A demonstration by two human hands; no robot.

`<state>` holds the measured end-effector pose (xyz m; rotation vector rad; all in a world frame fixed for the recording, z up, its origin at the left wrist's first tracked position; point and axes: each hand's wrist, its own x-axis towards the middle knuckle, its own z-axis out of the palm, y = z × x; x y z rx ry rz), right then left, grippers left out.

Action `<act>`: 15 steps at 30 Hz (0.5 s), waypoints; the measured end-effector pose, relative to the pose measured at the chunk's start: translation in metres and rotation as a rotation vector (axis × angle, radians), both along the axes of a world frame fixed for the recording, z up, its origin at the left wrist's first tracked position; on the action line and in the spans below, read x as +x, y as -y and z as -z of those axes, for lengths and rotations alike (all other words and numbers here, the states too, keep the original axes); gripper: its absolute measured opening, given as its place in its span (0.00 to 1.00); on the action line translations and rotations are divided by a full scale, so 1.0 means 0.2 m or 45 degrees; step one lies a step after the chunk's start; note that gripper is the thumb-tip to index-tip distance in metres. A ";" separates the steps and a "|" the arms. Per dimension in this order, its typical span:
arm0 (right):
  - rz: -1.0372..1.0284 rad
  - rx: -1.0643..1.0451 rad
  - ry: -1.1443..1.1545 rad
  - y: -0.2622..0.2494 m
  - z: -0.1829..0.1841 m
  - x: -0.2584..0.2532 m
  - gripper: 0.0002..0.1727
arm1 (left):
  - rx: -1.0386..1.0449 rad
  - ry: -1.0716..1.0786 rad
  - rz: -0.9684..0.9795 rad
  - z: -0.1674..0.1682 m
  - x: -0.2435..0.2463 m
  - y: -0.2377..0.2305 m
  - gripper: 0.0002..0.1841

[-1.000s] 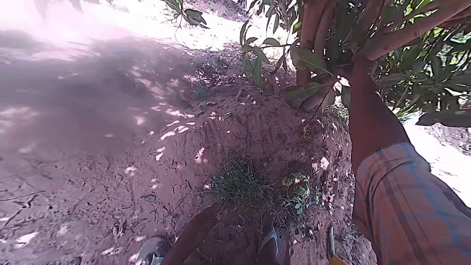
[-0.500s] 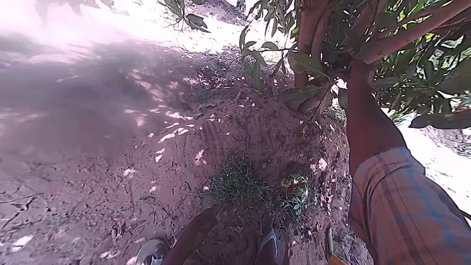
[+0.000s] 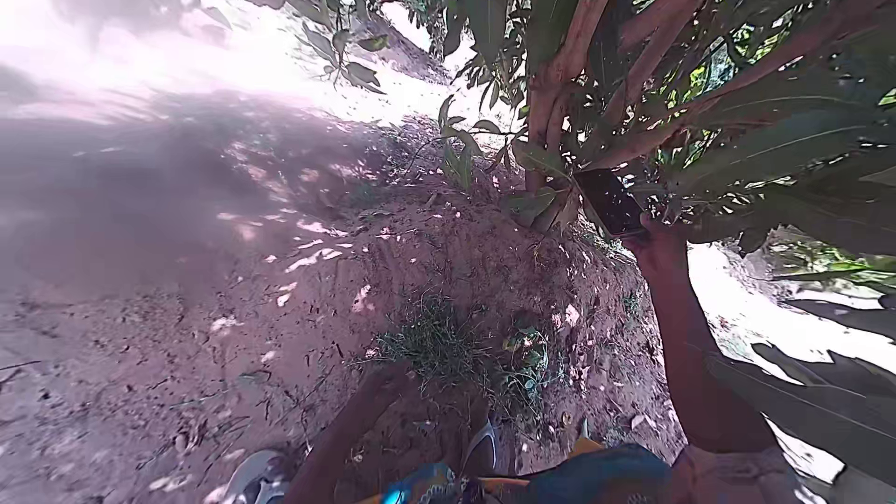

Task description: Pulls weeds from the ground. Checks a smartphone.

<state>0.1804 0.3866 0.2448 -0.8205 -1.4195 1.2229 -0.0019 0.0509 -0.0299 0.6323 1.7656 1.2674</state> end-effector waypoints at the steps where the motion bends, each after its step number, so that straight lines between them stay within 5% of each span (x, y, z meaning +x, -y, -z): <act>1: -0.072 -0.073 0.000 0.11 0.05 0.06 0.07 | 0.065 0.011 -0.012 -0.04 0.01 0.00 0.23; 9: -0.623 -0.579 0.112 1.03 0.51 0.31 0.15 | 0.484 0.336 -0.218 -0.51 0.22 0.18 0.25; 15: -1.024 -0.553 0.035 1.40 0.67 0.41 0.13 | 0.574 0.463 -0.454 -0.67 0.40 0.53 0.31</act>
